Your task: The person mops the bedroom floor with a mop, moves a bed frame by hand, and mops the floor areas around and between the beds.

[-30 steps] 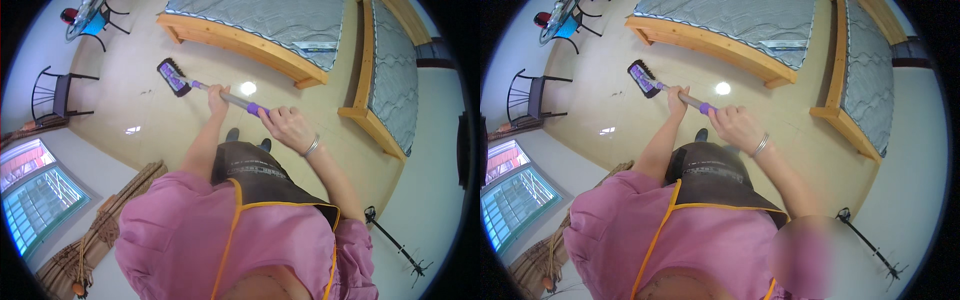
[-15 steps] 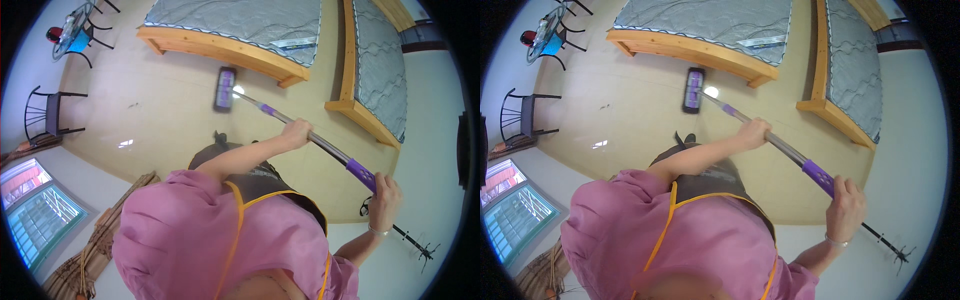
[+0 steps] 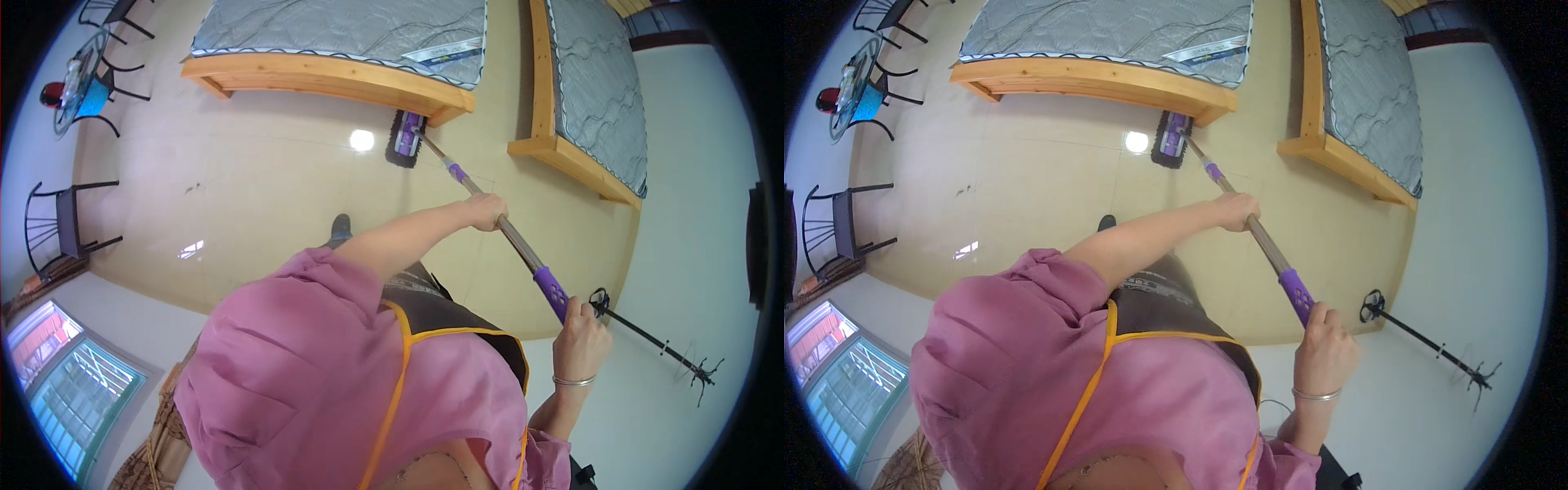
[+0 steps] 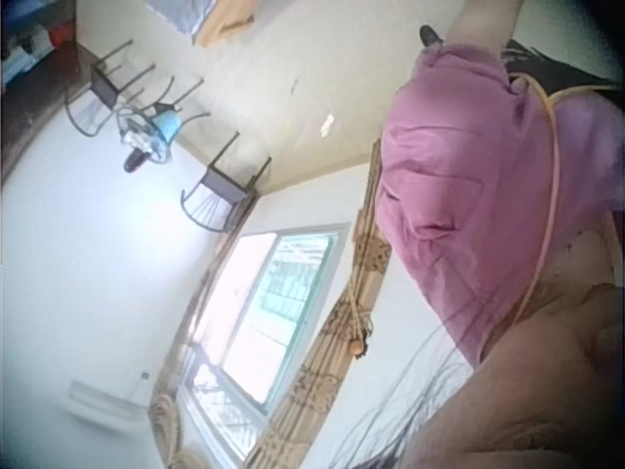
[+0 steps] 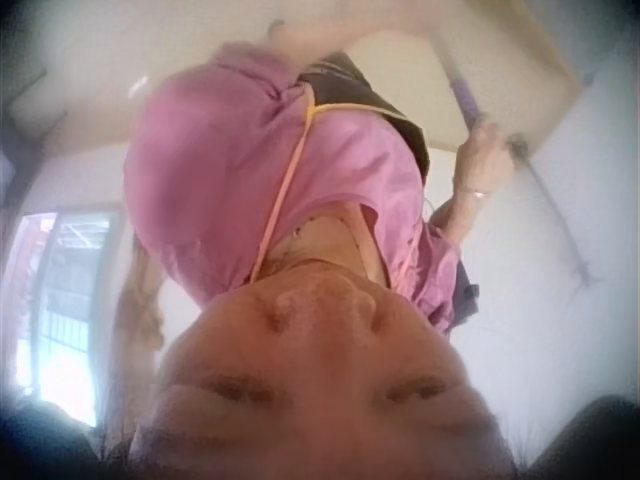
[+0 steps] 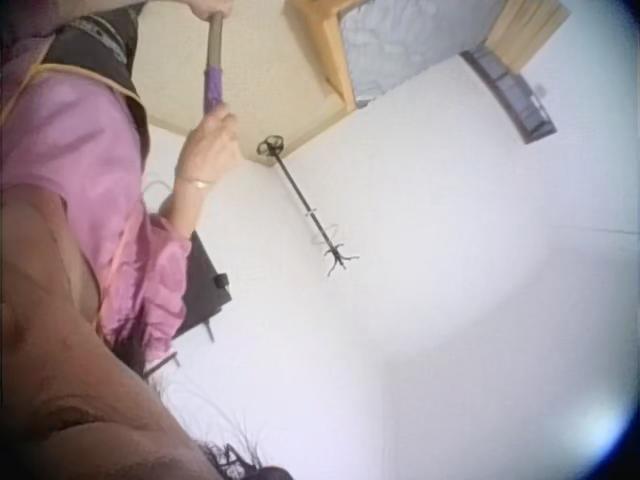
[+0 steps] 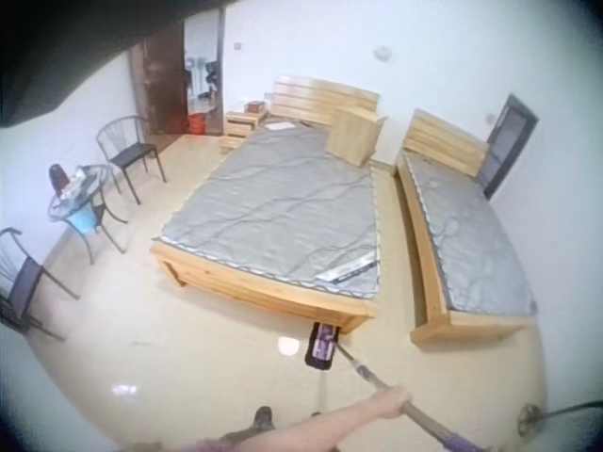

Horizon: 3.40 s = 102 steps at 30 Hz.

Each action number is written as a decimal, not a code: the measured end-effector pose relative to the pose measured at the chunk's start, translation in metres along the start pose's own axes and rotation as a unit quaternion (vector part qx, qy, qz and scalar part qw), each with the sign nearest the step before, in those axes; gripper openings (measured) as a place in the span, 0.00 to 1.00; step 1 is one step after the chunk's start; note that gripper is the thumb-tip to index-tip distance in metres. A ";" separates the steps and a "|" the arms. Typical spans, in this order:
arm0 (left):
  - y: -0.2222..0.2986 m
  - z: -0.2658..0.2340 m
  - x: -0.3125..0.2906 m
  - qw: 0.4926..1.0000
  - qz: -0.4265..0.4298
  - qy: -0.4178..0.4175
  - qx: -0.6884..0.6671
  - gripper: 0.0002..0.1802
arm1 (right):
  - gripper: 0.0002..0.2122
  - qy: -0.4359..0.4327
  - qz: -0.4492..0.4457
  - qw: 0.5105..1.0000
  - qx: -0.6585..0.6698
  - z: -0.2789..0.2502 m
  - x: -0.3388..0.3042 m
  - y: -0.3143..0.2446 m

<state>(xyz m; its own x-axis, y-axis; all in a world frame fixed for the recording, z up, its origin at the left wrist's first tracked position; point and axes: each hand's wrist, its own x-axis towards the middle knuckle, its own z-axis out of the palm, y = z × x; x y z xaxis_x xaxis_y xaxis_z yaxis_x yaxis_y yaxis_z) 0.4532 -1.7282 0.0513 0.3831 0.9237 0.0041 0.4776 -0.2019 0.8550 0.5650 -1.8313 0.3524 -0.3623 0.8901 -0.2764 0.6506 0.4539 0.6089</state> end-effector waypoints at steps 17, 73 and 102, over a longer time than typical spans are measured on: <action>0.084 0.005 -0.049 0.984 0.036 -0.176 0.005 0.11 | 0.07 0.002 0.012 0.994 0.111 -0.031 -0.058 0.051; 0.061 0.067 -0.038 0.983 0.037 -0.173 0.047 0.07 | 0.10 -0.007 0.039 0.973 0.227 0.050 -0.085 0.044; -0.170 -0.100 -0.282 0.835 -0.234 0.481 0.126 0.11 | 0.12 0.341 -0.434 0.832 0.044 -0.020 0.099 -0.205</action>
<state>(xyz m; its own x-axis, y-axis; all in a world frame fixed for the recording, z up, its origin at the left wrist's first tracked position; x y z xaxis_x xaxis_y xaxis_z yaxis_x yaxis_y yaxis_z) 0.1843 -1.9218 -0.0435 -0.6468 0.7304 0.2194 0.5954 0.3038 0.7438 0.3823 -1.8369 0.2151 -0.9969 0.0077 -0.0786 -0.0191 0.9423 0.3342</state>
